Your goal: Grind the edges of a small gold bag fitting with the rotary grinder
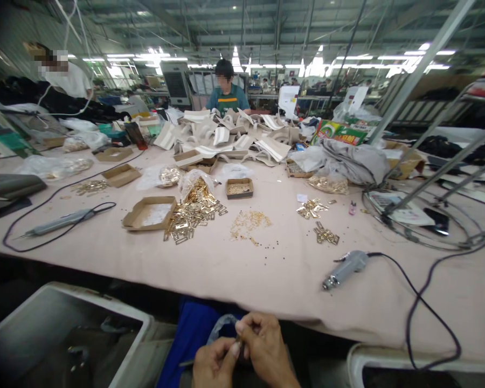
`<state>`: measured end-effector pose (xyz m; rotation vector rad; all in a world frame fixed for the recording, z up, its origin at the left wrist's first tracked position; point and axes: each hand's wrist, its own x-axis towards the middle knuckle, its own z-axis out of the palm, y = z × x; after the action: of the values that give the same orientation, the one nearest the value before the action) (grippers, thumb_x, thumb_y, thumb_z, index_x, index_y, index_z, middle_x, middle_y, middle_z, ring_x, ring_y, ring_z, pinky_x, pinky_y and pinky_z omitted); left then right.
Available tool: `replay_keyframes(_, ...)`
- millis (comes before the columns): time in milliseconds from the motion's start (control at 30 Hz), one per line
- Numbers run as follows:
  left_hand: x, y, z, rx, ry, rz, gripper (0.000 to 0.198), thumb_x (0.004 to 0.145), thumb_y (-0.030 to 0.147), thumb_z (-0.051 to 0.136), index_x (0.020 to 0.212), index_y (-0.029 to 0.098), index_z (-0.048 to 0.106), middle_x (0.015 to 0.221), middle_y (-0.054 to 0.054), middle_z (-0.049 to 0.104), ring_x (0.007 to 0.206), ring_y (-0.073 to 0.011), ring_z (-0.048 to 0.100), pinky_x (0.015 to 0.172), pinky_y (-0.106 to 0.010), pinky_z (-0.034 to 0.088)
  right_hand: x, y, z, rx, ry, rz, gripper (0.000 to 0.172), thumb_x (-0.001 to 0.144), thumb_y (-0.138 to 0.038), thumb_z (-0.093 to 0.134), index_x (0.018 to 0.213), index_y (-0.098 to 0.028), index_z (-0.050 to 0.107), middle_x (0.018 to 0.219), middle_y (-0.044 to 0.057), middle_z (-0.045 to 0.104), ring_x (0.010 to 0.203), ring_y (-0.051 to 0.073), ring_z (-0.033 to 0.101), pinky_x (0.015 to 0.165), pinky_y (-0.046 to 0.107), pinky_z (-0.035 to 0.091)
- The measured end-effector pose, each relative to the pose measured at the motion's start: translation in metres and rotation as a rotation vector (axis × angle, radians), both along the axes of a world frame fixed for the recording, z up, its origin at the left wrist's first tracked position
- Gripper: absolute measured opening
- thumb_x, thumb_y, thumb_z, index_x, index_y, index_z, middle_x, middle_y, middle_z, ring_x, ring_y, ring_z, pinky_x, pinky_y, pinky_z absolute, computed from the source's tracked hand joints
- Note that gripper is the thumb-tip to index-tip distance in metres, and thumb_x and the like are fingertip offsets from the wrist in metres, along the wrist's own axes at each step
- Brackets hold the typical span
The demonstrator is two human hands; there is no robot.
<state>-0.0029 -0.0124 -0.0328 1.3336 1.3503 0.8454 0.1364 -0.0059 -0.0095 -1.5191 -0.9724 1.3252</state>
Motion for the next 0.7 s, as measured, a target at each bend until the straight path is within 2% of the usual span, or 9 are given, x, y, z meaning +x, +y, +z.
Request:
replay_keyframes(133, -0.002, 0.018, -0.006, -0.025, -0.025, -0.005, 0.035, 0.085, 0.038, 0.058, 0.07, 0.016, 0.081, 0.061, -0.007, 0.073, 0.061, -0.0261, 0.066, 0.059, -0.031, 0.043, -0.006, 0.016, -0.008, 0.053, -0.098, -0.01, 0.051, 0.084, -0.062, 0.066, 0.063, -0.016, 0.065, 0.044, -0.001, 0.052, 0.039, 0.011, 0.042, 0.044, 0.023, 0.031)
replay_keyframes(267, -0.003, 0.025, 0.003, -0.067, -0.08, -0.009, 0.032, 0.086, 0.031, 0.058, 0.074, 0.014, 0.082, 0.065, -0.007, 0.074, 0.065, -0.0248, 0.067, 0.061, -0.03, 0.044, -0.009, 0.023, -0.004, 0.048, -0.205, -0.024, 0.054, 0.089, -0.062, 0.061, 0.061, -0.016, 0.064, 0.046, 0.0, 0.054, 0.041, 0.012, 0.047, 0.045, 0.023, 0.034)
replay_keyframes(367, -0.002, 0.028, 0.013, -0.072, -0.12, 0.048, 0.028, 0.084, 0.025, 0.061, 0.07, 0.013, 0.082, 0.063, -0.007, 0.074, 0.062, -0.022, 0.064, 0.061, -0.028, 0.043, -0.007, 0.022, -0.005, 0.011, -0.077, -0.04, 0.058, 0.092, -0.067, 0.054, 0.073, -0.015, 0.069, 0.049, 0.002, 0.059, 0.042, 0.015, 0.051, 0.045, 0.024, 0.04)
replay_keyframes(467, -0.001, 0.03, 0.017, -0.098, -0.128, 0.104, 0.026, 0.081, 0.022, 0.064, 0.064, 0.013, 0.08, 0.058, -0.006, 0.072, 0.054, -0.019, 0.059, 0.055, -0.027, 0.038, -0.003, 0.019, -0.008, 0.01, 0.08, -0.007, 0.054, 0.088, -0.067, 0.063, 0.086, -0.013, 0.072, 0.058, 0.004, 0.066, 0.049, 0.016, 0.058, 0.05, 0.025, 0.047)
replay_keyframes(567, -0.001, 0.029, 0.02, -0.11, -0.134, 0.112, 0.024, 0.081, 0.02, 0.064, 0.065, 0.014, 0.081, 0.059, -0.005, 0.073, 0.053, -0.0186, 0.061, 0.054, -0.026, 0.037, -0.003, 0.016, -0.01, 0.015, 0.028, -0.013, 0.045, 0.083, -0.059, 0.074, 0.083, -0.013, 0.072, 0.057, 0.003, 0.065, 0.049, 0.014, 0.055, 0.05, 0.023, 0.043)
replay_keyframes(700, -0.002, 0.026, 0.021, -0.097, -0.122, 0.094, 0.024, 0.081, 0.021, 0.063, 0.067, 0.014, 0.082, 0.06, -0.007, 0.074, 0.055, -0.0194, 0.061, 0.055, -0.027, 0.037, -0.007, 0.016, -0.015, 0.007, 0.017, -0.079, 0.043, 0.083, -0.055, 0.074, 0.072, -0.014, 0.069, 0.049, 0.001, 0.059, 0.042, 0.011, 0.048, 0.044, 0.022, 0.037)
